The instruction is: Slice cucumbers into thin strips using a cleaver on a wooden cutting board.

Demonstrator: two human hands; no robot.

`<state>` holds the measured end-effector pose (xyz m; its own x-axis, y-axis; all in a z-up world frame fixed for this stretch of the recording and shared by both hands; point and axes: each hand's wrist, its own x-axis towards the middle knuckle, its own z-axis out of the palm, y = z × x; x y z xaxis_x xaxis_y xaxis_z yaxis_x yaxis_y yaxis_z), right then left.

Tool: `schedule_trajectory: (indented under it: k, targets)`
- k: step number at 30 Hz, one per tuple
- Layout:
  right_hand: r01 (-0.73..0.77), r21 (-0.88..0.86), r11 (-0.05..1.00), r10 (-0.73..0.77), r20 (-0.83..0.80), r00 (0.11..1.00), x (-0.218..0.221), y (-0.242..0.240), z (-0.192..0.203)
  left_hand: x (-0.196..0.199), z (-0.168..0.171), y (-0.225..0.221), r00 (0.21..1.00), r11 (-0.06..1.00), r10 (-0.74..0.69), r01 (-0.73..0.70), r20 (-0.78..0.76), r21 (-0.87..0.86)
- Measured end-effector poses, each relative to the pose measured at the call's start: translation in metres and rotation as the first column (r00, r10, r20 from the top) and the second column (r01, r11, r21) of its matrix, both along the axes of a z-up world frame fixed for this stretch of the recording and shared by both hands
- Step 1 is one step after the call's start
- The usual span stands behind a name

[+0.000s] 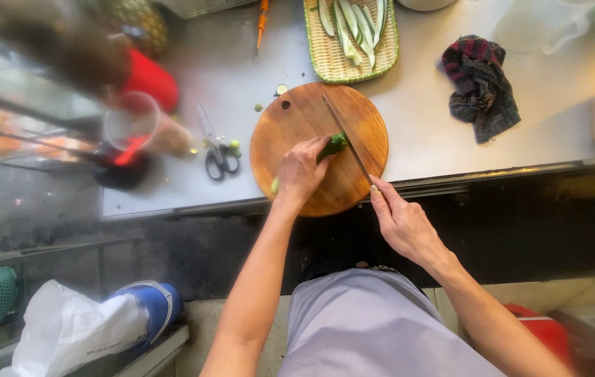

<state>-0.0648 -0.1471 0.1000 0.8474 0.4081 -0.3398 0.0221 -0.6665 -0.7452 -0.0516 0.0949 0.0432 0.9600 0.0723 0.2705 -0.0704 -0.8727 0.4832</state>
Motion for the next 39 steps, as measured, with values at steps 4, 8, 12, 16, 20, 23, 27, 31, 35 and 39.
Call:
schedule_trajectory:
  k: [4, 8, 12, 16, 20, 23, 27, 31, 35, 39]
  targets:
    - [0.017, -0.029, 0.999, -0.017, -0.013, 1.000, -0.004, 0.005, 0.003, 0.000, 0.005, -0.001, 1.000, 0.999, 0.019, -0.020, -0.018, -0.047]
    - [0.011, -0.016, 1.000, -0.011, -0.012, 1.000, -0.008, 0.003, 0.019, 0.000, 0.005, -0.002, 0.999, 0.998, 0.026, -0.028, -0.038, -0.056]
    - [-0.008, -0.152, 0.988, -0.012, -0.132, 0.991, -0.012, -0.003, 0.029, 0.003, -0.005, 0.002, 0.999, 0.999, 0.014, -0.015, -0.037, -0.049]
    - [-0.057, -0.031, 0.998, 0.057, -0.021, 0.998, 0.010, 0.005, -0.016, 0.002, -0.012, 0.001, 1.000, 1.000, 0.005, -0.005, 0.009, -0.017]
    - [-0.025, -0.072, 0.997, 0.013, -0.170, 0.985, 0.016, 0.019, 0.022, 0.003, 0.013, -0.001, 1.000, 0.999, -0.005, 0.006, 0.002, -0.051]
    - [0.036, -0.142, 0.989, -0.084, -0.346, 0.934, 0.012, 0.005, 0.044, 0.012, 0.019, 0.007, 0.997, 0.999, -0.014, 0.012, -0.081, -0.031]
    - [0.161, -0.135, 0.978, -0.194, -0.289, 0.938, 0.007, -0.016, 0.030, 0.016, 0.039, 0.024, 0.999, 0.973, -0.003, -0.005, -0.033, -0.231]
    - [0.200, -0.144, 0.969, -0.229, -0.221, 0.948, -0.003, -0.011, 0.036, -0.004, 0.081, 0.032, 0.974, 0.792, 0.225, -0.199, -0.027, -0.577]
    - [0.113, 0.084, 0.990, -0.119, 0.063, 0.991, -0.021, -0.007, -0.001, -0.025, 0.012, 0.041, 0.926, 0.765, 0.364, -0.357, -0.098, -0.536]
    - [0.127, -0.056, 0.990, -0.128, -0.025, 0.991, -0.028, 0.010, 0.016, -0.044, -0.007, 0.037, 0.906, 0.340, 0.353, -0.357, -0.234, -0.870]
